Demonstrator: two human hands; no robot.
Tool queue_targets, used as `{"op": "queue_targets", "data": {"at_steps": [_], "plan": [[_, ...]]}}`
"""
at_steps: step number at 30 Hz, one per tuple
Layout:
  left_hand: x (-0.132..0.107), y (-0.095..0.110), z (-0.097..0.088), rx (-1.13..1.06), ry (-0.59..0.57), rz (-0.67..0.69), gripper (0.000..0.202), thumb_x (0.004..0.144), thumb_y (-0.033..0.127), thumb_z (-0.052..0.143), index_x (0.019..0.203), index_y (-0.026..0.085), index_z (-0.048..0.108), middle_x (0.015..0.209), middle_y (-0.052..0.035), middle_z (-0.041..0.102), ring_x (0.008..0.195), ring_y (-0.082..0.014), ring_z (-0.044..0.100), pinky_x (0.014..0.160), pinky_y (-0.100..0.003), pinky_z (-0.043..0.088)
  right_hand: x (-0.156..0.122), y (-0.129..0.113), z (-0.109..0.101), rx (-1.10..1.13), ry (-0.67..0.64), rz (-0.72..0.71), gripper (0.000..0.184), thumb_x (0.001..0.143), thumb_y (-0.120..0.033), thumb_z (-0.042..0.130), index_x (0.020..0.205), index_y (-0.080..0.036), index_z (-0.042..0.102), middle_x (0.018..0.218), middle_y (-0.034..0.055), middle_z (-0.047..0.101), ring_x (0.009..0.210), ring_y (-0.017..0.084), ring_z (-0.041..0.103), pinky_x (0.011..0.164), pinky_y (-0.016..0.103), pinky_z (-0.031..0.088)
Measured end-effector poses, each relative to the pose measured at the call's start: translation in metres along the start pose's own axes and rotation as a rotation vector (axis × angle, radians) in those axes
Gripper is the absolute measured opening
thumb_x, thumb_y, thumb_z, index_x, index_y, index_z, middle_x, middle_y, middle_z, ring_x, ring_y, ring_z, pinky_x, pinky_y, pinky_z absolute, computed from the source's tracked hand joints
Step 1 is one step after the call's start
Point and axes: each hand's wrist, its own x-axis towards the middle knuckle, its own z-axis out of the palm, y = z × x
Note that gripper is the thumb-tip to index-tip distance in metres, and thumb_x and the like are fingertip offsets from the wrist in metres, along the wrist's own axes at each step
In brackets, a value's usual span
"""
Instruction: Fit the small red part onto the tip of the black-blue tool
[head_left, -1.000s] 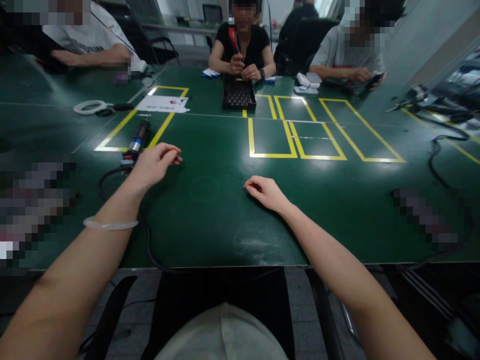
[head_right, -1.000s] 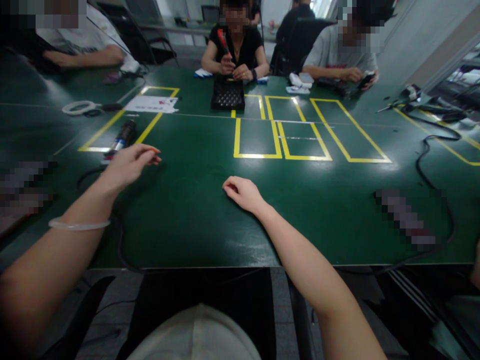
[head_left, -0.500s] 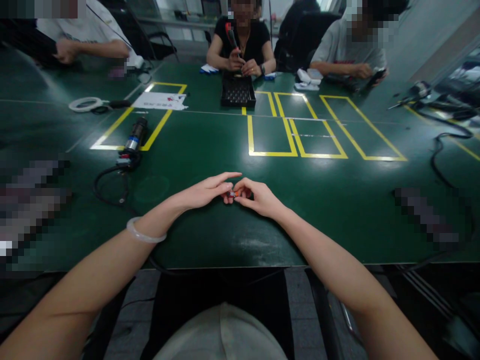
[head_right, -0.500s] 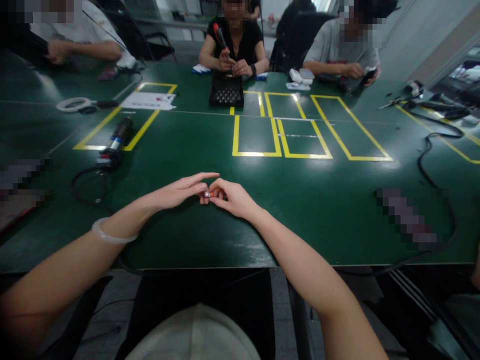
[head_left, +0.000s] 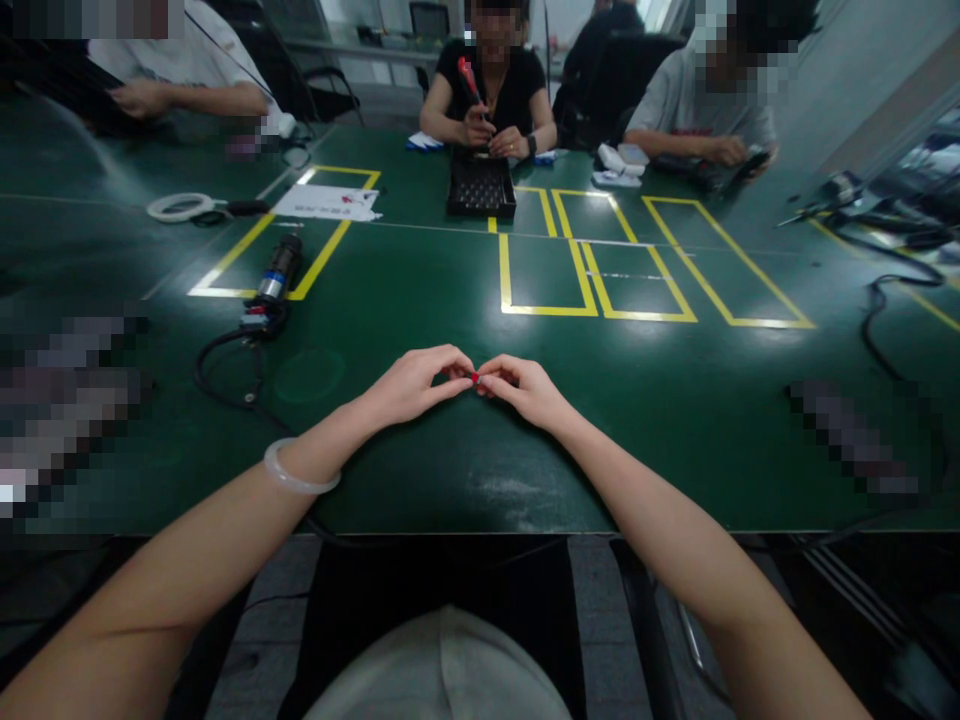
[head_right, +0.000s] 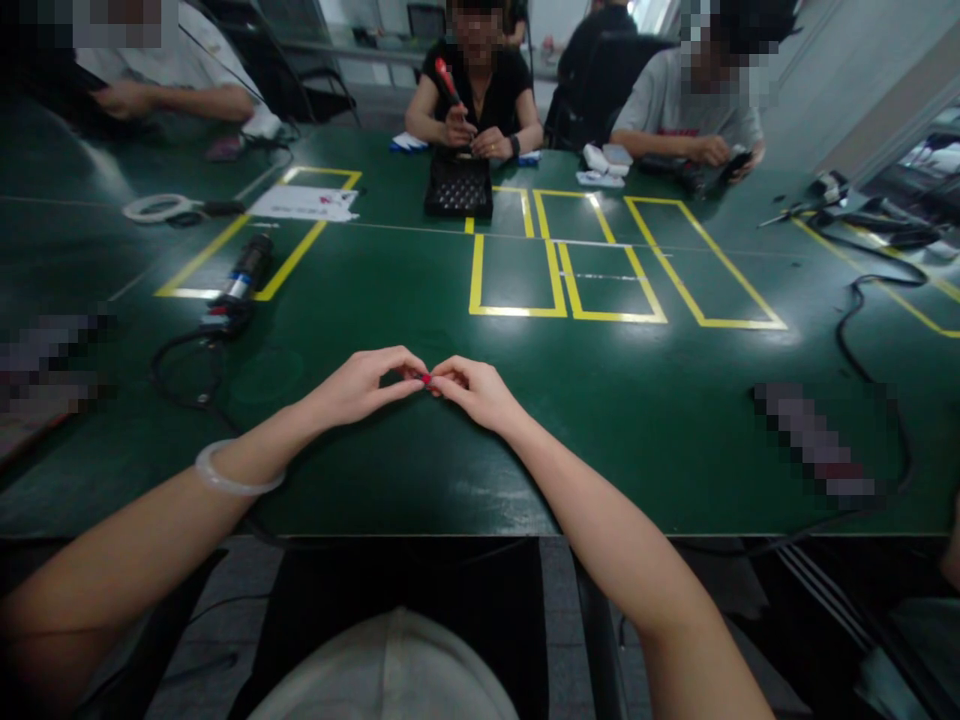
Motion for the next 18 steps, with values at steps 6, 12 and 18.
{"op": "queue_targets", "data": {"at_steps": [6, 12, 18], "plan": [[0.0, -0.003, 0.001, -0.137, 0.012, -0.171, 0.035, 0.093, 0.048, 0.054, 0.096, 0.016, 0.068, 0.084, -0.0027, 0.067, 0.077, -0.0164, 0.059, 0.07, -0.027, 0.042, -0.002, -0.003, 0.005, -0.075, 0.039, -0.131, 0.027, 0.084, -0.028, 0.07, 0.105, -0.021, 0.056, 0.085, -0.0006, 0.069, 0.071, 0.012, 0.062, 0.072, 0.028, 0.052], [0.004, -0.008, -0.003, -0.113, -0.04, -0.133, 0.039, 0.097, 0.049, 0.046, 0.094, 0.016, 0.067, 0.089, -0.0036, 0.068, 0.084, -0.0174, 0.061, 0.078, -0.028, 0.044, -0.003, -0.008, 0.009, -0.227, 0.092, -0.209, 0.012, 0.088, -0.025, 0.064, 0.098, -0.021, 0.057, 0.086, 0.0009, 0.068, 0.074, 0.013, 0.063, 0.072, 0.028, 0.052], [-0.01, -0.076, -0.067, 0.536, 0.359, -0.341, 0.048, 0.097, 0.044, 0.049, 0.128, 0.01, 0.059, 0.133, -0.0154, 0.057, 0.125, -0.0299, 0.049, 0.109, -0.046, 0.035, -0.002, -0.002, 0.001, -0.264, 0.132, -0.206, 0.011, 0.09, -0.024, 0.061, 0.1, -0.02, 0.061, 0.087, 0.0015, 0.067, 0.076, 0.014, 0.06, 0.073, 0.028, 0.05]]}}
